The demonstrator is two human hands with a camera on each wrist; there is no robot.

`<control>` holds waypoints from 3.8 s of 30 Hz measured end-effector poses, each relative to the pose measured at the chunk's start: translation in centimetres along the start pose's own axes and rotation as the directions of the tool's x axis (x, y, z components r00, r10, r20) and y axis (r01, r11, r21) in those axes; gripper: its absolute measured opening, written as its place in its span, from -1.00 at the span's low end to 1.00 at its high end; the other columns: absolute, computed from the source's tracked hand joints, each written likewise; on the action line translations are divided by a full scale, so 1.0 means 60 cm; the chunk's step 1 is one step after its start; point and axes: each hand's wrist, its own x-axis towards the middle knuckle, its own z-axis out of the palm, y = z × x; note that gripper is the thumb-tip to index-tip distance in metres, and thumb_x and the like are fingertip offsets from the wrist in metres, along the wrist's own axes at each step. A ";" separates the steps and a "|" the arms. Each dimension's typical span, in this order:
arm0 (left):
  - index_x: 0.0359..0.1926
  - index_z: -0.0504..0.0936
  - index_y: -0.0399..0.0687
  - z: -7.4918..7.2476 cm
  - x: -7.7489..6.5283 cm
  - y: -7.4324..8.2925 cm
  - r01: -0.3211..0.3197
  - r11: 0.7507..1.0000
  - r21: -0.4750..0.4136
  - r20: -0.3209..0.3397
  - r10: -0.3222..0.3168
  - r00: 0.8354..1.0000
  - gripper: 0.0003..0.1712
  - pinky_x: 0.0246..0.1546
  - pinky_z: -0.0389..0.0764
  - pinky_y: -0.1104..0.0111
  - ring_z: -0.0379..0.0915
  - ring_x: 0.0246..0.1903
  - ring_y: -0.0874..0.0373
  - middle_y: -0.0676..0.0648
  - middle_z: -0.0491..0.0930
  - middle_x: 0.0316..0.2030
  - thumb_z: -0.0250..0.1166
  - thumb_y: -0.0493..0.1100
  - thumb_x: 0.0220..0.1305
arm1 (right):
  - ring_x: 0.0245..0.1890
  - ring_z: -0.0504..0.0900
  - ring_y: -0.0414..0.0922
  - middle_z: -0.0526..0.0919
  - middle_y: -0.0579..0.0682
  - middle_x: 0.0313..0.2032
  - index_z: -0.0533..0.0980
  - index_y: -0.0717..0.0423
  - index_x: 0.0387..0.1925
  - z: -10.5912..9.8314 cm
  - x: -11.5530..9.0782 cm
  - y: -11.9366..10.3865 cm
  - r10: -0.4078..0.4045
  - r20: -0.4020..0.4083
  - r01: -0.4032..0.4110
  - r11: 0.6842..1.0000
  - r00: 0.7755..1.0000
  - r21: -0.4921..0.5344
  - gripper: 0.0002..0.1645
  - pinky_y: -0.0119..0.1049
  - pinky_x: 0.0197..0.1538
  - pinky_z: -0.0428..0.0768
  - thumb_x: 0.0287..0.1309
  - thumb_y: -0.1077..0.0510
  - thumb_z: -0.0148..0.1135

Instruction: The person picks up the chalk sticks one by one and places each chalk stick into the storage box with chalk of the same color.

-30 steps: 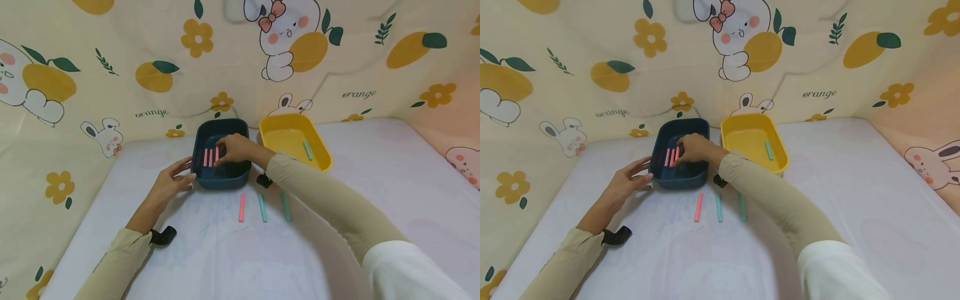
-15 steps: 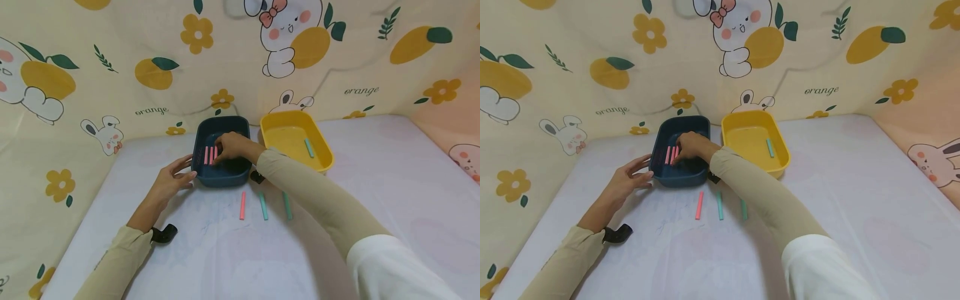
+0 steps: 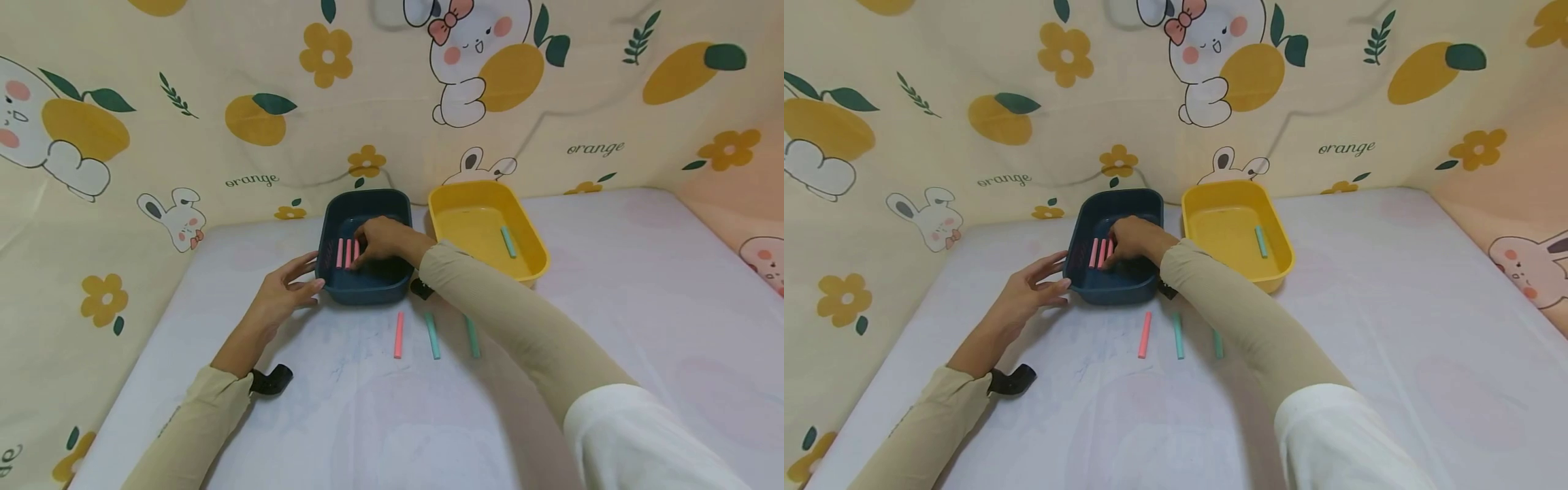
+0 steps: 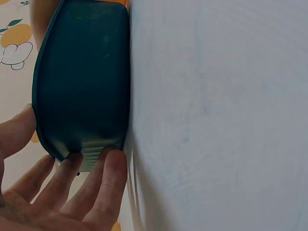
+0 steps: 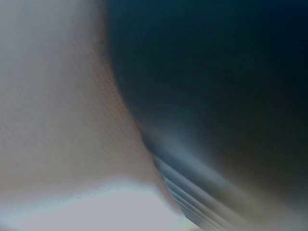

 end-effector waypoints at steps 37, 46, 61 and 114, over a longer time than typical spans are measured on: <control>0.50 0.23 0.23 0.001 0.003 0.005 0.037 0.999 0.017 -0.002 -0.037 0.999 -0.25 0.05 0.67 0.22 0.54 0.16 -0.02 -0.11 0.33 0.44 0.29 -0.10 0.37 | 0.21 0.48 -0.03 0.46 0.07 0.32 0.36 -0.01 0.40 -0.008 -0.050 -0.004 -0.111 -0.096 0.110 0.994 0.989 -0.014 -0.01 -0.11 0.33 0.48 0.03 -0.37 0.40; 0.51 0.23 0.22 0.002 0.000 -0.001 0.040 0.999 0.014 -0.002 -0.040 0.999 -0.25 0.06 0.67 0.22 0.52 0.18 -0.06 -0.12 0.33 0.44 0.30 -0.09 0.37 | 0.13 0.56 -0.04 0.52 0.03 0.21 0.38 -0.03 0.39 -0.011 -0.103 -0.008 -0.157 -0.160 0.168 0.984 0.975 0.061 -0.03 -0.16 0.17 0.59 0.02 -0.33 0.44; 0.50 0.25 0.24 0.005 0.002 0.006 0.060 0.998 0.026 -0.017 -0.060 0.998 -0.25 0.04 0.67 0.24 0.52 0.17 -0.03 -0.10 0.33 0.44 0.31 -0.10 0.36 | 0.12 0.52 -0.03 0.47 -0.06 0.27 0.35 -0.21 0.41 0.005 -0.224 -0.010 -0.078 -0.227 0.126 0.970 0.971 0.208 -0.01 -0.14 0.16 0.59 -0.04 -0.36 0.46; 0.50 0.23 0.24 0.008 0.001 0.006 0.076 0.997 0.033 -0.035 -0.075 0.997 -0.24 0.06 0.67 0.22 0.52 0.17 0.01 -0.11 0.31 0.45 0.31 -0.11 0.36 | 0.04 0.50 -0.11 0.59 -0.06 0.08 0.57 -0.09 0.19 0.111 -0.285 -0.025 0.057 -0.140 -0.068 0.995 0.989 -0.074 -0.05 -0.18 0.16 0.53 -0.23 -0.44 0.52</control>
